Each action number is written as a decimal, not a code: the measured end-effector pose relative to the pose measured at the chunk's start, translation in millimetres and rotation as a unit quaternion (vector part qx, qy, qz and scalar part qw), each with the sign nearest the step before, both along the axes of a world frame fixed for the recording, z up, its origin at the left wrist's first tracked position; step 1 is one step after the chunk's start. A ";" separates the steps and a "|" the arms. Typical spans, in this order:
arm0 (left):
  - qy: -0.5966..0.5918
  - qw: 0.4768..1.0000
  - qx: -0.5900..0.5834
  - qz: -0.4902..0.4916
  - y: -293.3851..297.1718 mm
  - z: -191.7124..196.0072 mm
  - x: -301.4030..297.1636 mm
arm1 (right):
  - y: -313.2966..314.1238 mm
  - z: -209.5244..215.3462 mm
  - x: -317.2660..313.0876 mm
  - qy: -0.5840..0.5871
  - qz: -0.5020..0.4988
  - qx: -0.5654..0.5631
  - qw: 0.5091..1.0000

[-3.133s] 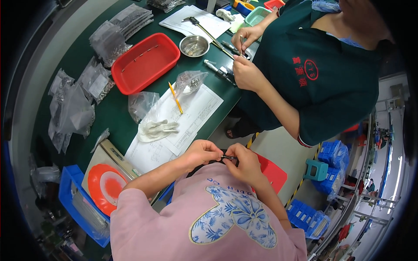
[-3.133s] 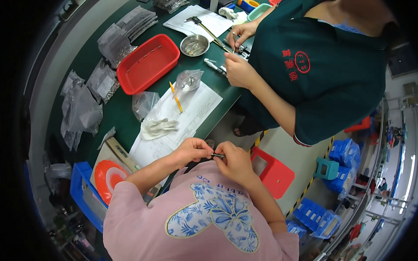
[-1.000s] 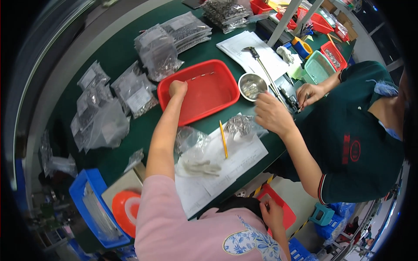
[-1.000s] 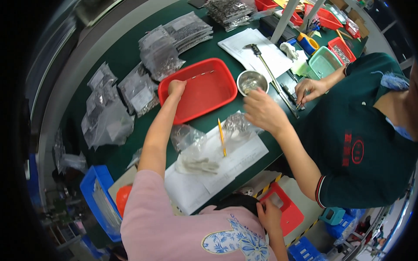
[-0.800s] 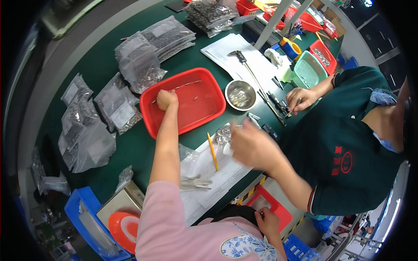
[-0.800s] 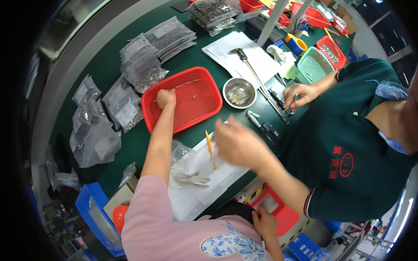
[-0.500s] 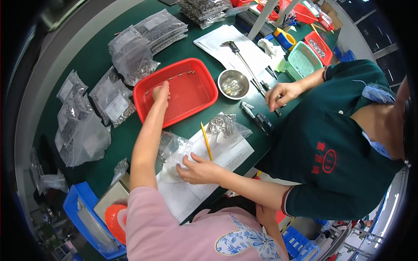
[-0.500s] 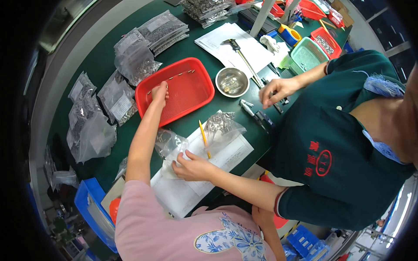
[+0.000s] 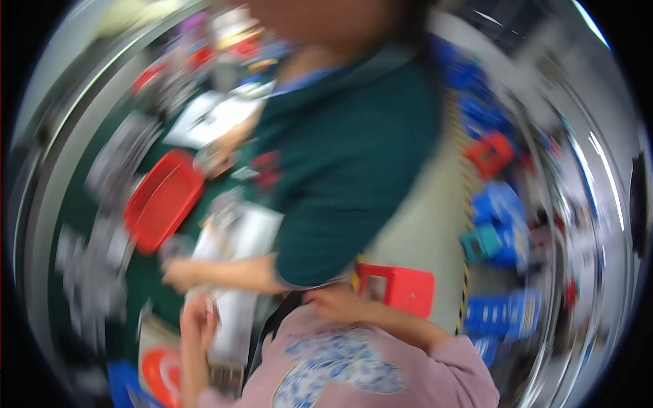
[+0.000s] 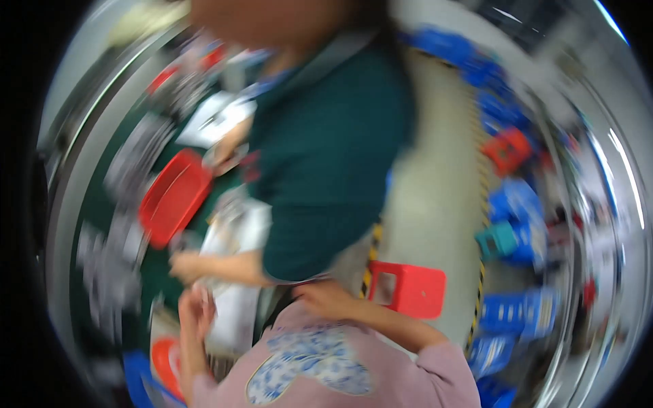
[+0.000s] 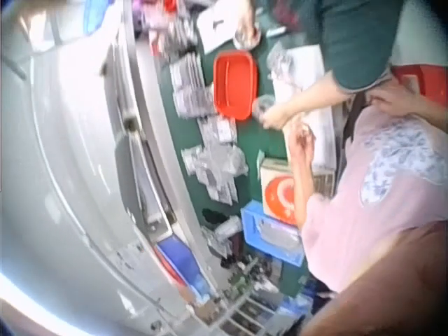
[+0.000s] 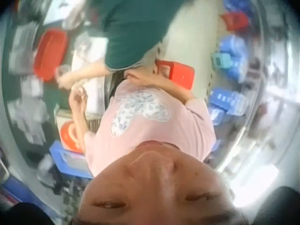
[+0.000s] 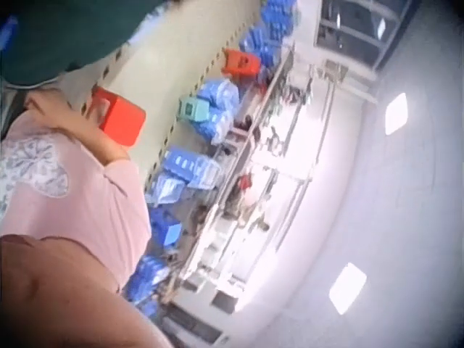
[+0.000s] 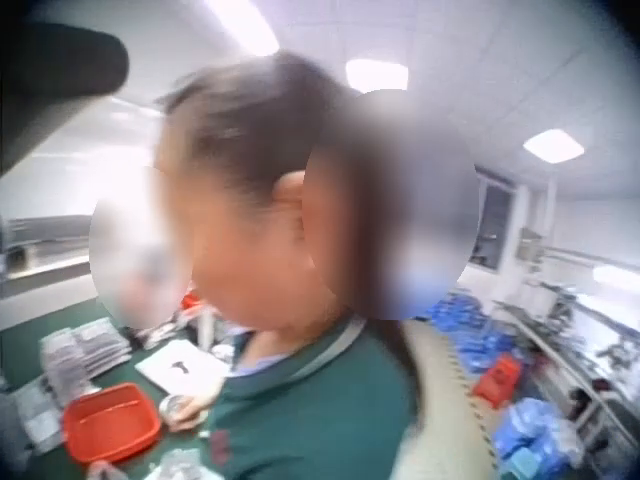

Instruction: The recorder uses a digital caliper to measure dimensions of small metal components at a factory workbench.

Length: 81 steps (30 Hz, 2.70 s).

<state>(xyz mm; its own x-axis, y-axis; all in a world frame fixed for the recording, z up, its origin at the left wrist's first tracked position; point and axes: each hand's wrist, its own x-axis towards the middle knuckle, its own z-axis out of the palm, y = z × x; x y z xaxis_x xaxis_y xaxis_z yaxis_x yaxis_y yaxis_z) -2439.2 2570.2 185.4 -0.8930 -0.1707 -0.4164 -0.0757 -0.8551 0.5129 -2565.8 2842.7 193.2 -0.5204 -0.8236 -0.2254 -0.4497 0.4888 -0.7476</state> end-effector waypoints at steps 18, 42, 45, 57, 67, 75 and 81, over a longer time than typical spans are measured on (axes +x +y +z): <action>-0.039 0.954 0.002 -0.298 184.2 16.7 -20.7 | 81.5 28.5 53.7 0.253 -0.136 -0.217 0.933; -0.090 0.985 -0.109 -0.098 197.6 32.0 13.7 | 71.3 54.7 27.8 0.273 0.075 -0.203 0.937; -0.088 0.983 -0.127 -0.103 196.9 27.4 12.5 | 74.1 43.5 27.6 0.269 0.085 -0.139 0.949; -0.105 0.977 -0.142 -0.123 190.1 24.2 9.5 | 75.1 48.7 23.8 0.205 0.045 -0.157 0.965; -0.100 0.976 -0.119 -0.155 187.1 24.6 7.7 | 78.6 42.8 19.1 0.233 0.058 -0.194 0.951; -0.113 0.972 -0.128 -0.163 186.4 27.6 7.0 | 79.7 32.5 22.4 0.275 0.083 -0.182 0.940; -0.120 0.969 -0.141 -0.164 184.5 27.1 8.9 | 72.7 34.9 25.5 0.248 0.054 -0.219 0.942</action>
